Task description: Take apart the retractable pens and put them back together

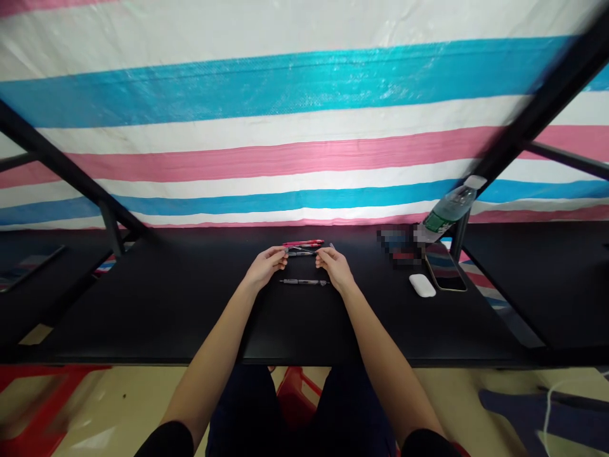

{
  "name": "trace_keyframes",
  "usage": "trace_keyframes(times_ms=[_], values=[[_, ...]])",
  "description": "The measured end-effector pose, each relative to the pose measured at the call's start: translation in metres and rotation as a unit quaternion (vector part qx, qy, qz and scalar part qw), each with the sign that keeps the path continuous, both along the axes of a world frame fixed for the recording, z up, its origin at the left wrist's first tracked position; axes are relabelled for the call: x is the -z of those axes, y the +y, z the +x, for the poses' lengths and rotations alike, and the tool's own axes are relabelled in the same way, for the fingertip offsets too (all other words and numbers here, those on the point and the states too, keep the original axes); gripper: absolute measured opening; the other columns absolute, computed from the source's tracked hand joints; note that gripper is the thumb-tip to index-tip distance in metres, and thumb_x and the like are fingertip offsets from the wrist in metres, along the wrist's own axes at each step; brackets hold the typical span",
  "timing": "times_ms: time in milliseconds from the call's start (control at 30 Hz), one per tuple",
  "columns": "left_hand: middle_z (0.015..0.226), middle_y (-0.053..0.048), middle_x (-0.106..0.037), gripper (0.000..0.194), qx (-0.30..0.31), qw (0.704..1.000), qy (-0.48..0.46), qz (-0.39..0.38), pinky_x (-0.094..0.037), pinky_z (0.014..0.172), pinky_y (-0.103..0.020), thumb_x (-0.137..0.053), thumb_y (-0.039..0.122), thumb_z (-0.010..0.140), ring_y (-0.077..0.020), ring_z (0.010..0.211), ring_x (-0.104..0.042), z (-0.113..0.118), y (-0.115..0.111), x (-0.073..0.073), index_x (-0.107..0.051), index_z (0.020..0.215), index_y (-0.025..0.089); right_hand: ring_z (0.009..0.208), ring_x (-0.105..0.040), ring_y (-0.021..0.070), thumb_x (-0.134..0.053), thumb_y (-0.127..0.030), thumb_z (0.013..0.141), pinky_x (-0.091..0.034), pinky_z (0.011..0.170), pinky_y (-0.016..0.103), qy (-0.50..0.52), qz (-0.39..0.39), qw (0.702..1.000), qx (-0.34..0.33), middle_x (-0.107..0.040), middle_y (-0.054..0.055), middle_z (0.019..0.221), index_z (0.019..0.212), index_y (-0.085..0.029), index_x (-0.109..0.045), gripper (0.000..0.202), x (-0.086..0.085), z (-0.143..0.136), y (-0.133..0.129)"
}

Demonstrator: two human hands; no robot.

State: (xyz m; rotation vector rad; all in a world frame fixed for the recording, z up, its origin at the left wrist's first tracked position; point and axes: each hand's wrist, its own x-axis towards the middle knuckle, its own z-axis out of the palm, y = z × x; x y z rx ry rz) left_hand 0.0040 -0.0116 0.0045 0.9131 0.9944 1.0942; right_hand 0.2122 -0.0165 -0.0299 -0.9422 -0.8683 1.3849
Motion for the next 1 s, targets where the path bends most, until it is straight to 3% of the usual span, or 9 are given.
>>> trace_keyframes(times_ms=[433, 867, 1000], values=[[0.078, -0.004, -0.062, 0.025, 0.000, 1.000, 0.023, 0.013, -0.043, 0.059, -0.024, -0.074, 0.025, 0.070, -0.0105, 0.065, -0.058, -0.002, 0.001, 0.000, -0.067, 0.091, 0.013, 0.059, -0.053, 0.0114, -0.082, -0.043, 0.063, -0.045, 0.059, 0.028, -0.011, 0.006, 1.000, 0.022, -0.060, 0.000, 0.063, 0.073, -0.018, -0.069, 0.029, -0.006, 0.004, -0.002], [0.065, -0.002, -0.056, 0.035, -0.007, 1.000, 0.021, 0.014, -0.042, 0.058, -0.025, -0.078, 0.043, 0.066, -0.0094, 0.059, -0.051, -0.001, 0.001, -0.001, -0.064, 0.073, 0.012, 0.057, -0.051, 0.0120, -0.080, -0.045, 0.062, -0.043, 0.058, 0.029, -0.046, 0.024, 0.998, 0.031, -0.057, 0.000, 0.062, 0.073, -0.018, -0.068, 0.032, -0.009, 0.006, -0.003], [0.065, -0.001, -0.056, 0.034, -0.003, 0.999, 0.043, 0.028, -0.042, 0.059, -0.025, -0.079, 0.041, 0.065, -0.0101, 0.060, -0.052, -0.002, 0.002, 0.000, -0.068, 0.078, 0.012, 0.057, -0.051, 0.0120, -0.080, -0.044, 0.064, -0.044, 0.058, 0.029, -0.049, 0.035, 0.998, 0.030, -0.057, -0.001, 0.061, 0.074, -0.019, -0.069, 0.029, -0.012, 0.007, -0.003]])
